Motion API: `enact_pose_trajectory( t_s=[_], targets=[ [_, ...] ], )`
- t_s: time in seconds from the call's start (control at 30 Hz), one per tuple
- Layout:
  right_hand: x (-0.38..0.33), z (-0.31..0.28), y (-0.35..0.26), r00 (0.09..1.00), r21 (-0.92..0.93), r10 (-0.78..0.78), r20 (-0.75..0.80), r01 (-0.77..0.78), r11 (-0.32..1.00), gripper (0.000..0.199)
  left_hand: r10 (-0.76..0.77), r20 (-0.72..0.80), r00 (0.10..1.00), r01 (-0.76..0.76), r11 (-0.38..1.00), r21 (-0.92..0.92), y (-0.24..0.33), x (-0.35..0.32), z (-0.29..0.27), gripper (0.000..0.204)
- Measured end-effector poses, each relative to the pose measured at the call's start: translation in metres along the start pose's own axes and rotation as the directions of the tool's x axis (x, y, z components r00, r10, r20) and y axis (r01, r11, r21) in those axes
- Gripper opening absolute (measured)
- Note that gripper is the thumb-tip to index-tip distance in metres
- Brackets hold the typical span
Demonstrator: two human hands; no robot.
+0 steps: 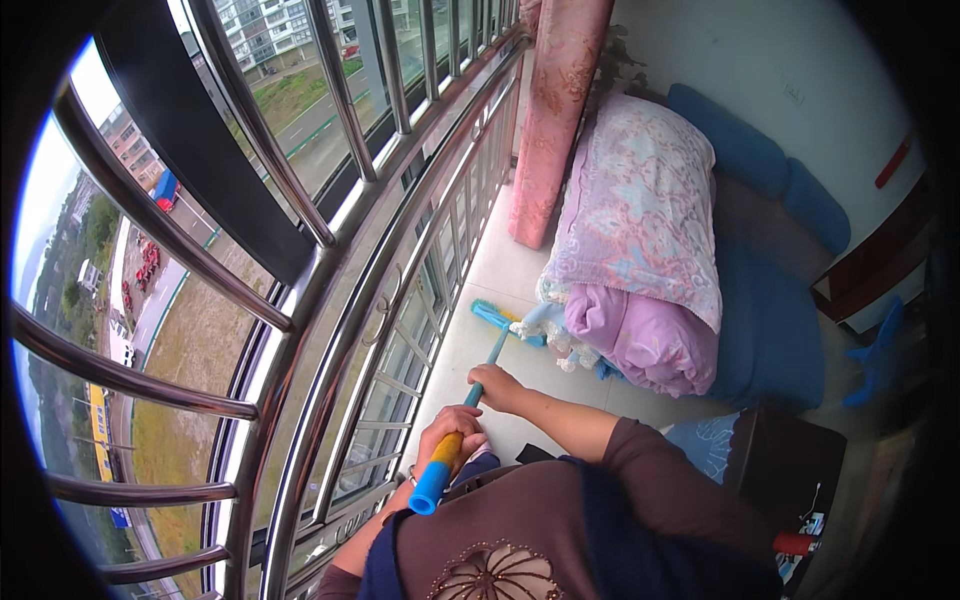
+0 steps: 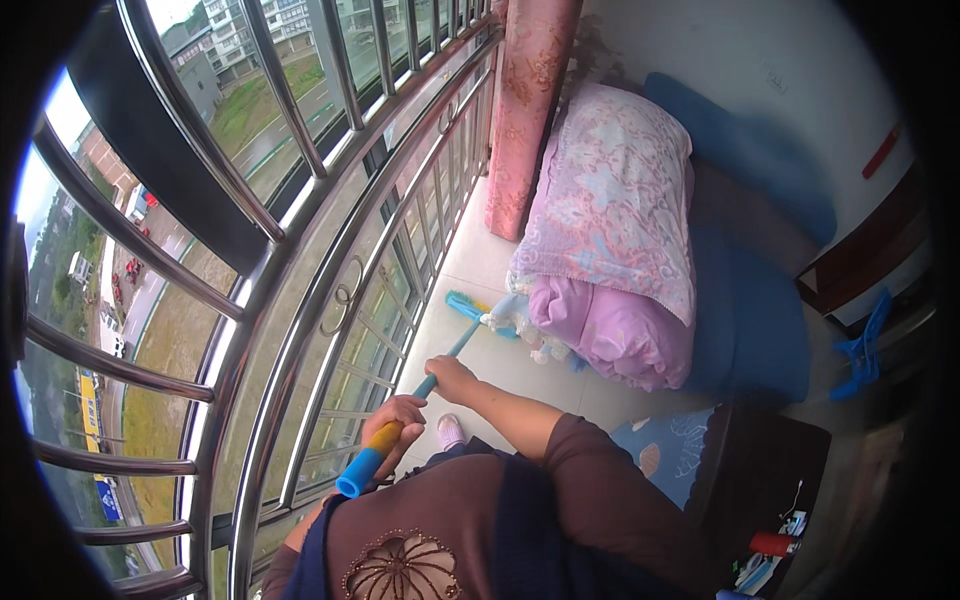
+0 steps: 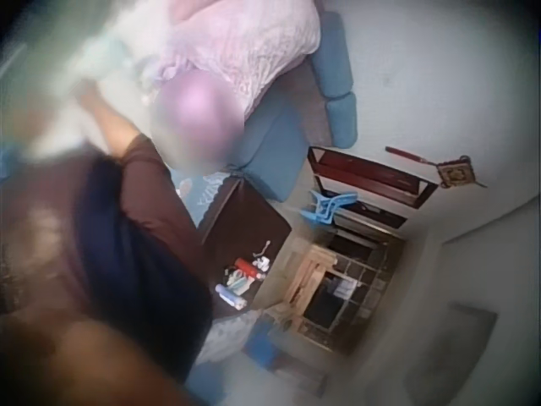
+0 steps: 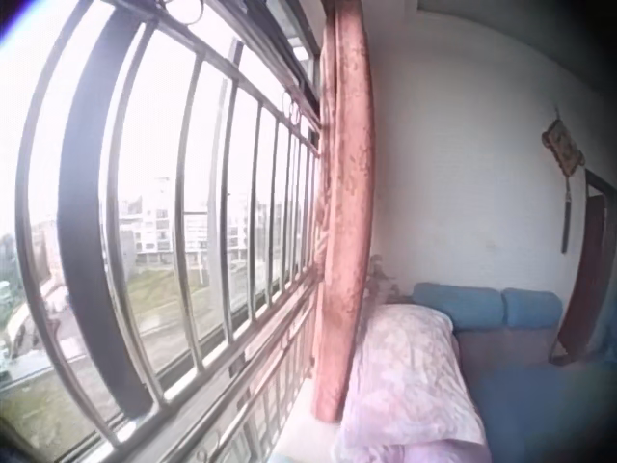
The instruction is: The person adjusts a pink floral blanket and blue cushions on a sofa, then picks up a broom and sweeps the tiled floor of a balcony area. The person moves around the room, sweeping near the sofa and along the balcony railing.
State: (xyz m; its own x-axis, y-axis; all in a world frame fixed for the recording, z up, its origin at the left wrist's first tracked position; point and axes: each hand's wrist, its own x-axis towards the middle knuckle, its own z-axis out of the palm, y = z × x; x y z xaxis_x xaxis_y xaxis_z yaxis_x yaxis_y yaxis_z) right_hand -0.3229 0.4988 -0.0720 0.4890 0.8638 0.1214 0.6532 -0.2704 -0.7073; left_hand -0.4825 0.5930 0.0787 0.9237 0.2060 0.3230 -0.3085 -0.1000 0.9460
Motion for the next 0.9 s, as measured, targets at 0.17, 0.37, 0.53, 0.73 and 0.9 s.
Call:
enact_pose_trajectory(
  t_s=[0.17,0.37,0.53,0.73,0.9],
  targets=[
    [0.041,-0.016,0.01,0.979,-0.022,0.015,0.204,-0.011,1.0,0.013,-0.082,-0.032,0.996,0.08,0.995,-0.053,-0.009,0.037,-0.027,0.023],
    [0.099,-0.045,0.012,0.969,0.014,-0.056,0.239,0.055,0.998,0.017,-0.127,-0.223,0.967,0.094,0.984,-0.151,0.0,0.089,-0.04,0.024],
    [0.154,-0.075,0.036,0.971,-0.012,-0.104,0.217,0.109,0.994,0.015,-0.026,-0.272,0.962,0.007,0.998,-0.069,-0.006,0.151,-0.048,0.021],
    [0.211,-0.122,0.121,0.927,-0.139,-0.103,0.362,0.163,0.977,0.009,-0.144,-0.386,0.911,0.142,0.989,-0.034,-0.058,0.207,-0.01,0.015],
    [0.247,-0.17,0.204,0.925,-0.296,-0.045,0.377,0.166,0.941,0.009,-0.295,-0.455,0.84,0.256,0.955,-0.147,-0.112,0.266,0.031,0.009]
  ],
)
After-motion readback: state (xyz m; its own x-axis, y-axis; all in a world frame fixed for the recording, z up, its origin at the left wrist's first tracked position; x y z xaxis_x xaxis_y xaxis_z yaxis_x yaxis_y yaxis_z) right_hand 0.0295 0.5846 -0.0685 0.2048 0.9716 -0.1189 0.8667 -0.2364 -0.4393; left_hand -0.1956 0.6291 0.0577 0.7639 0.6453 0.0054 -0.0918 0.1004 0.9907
